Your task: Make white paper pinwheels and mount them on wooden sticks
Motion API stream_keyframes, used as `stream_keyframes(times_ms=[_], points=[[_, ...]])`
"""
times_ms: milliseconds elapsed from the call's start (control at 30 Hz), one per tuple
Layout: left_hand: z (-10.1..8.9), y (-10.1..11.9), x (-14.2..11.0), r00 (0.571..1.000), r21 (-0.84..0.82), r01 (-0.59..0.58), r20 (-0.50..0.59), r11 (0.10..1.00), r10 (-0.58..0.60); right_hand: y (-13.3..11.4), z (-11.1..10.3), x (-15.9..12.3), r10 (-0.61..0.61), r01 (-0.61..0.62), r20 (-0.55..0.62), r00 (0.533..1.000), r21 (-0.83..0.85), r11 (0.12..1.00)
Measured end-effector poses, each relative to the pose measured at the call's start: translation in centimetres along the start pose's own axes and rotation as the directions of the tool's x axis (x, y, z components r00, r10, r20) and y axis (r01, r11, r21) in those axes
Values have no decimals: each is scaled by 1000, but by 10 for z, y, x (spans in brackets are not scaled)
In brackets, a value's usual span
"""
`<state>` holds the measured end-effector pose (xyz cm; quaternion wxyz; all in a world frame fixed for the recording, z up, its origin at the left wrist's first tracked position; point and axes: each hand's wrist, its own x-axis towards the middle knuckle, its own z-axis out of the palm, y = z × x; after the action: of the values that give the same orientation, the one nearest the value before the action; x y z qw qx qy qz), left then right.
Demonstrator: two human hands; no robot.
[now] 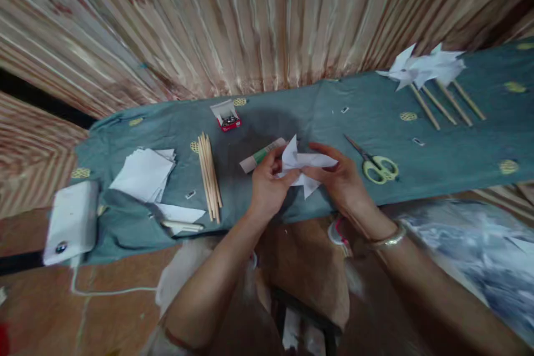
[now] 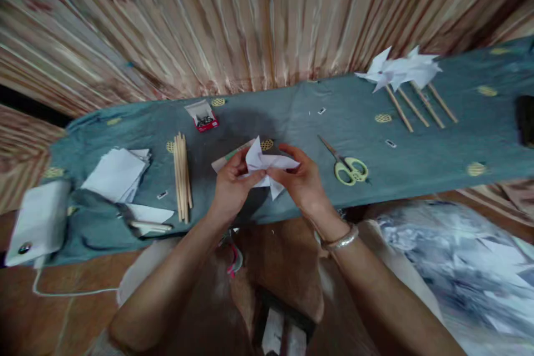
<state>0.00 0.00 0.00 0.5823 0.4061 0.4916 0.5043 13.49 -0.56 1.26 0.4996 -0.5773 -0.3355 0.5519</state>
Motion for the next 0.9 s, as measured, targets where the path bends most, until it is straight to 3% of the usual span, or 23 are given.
stream_keyframes(times_ms=[267, 600, 733, 900], points=[[-3, -2, 0, 997, -147, 74, 3, 986, -75, 4, 1, 3, -23, 24, 54, 998, -23, 999], [2, 8, -2, 998, -253, 52, -19, 966, -59, -4, 1, 5, -52, 48, 113, 992, 41, 998], [-2, 14, -1, 994, -273, 13, -98, 962, -42, -7, -1, 8, -91, 75, 132, 987, 117, 990], [-23, 18, -5, 967, -309, -101, -254, 946, 20, -1, -5, 12, -126, 117, 82, 989, 105, 987]])
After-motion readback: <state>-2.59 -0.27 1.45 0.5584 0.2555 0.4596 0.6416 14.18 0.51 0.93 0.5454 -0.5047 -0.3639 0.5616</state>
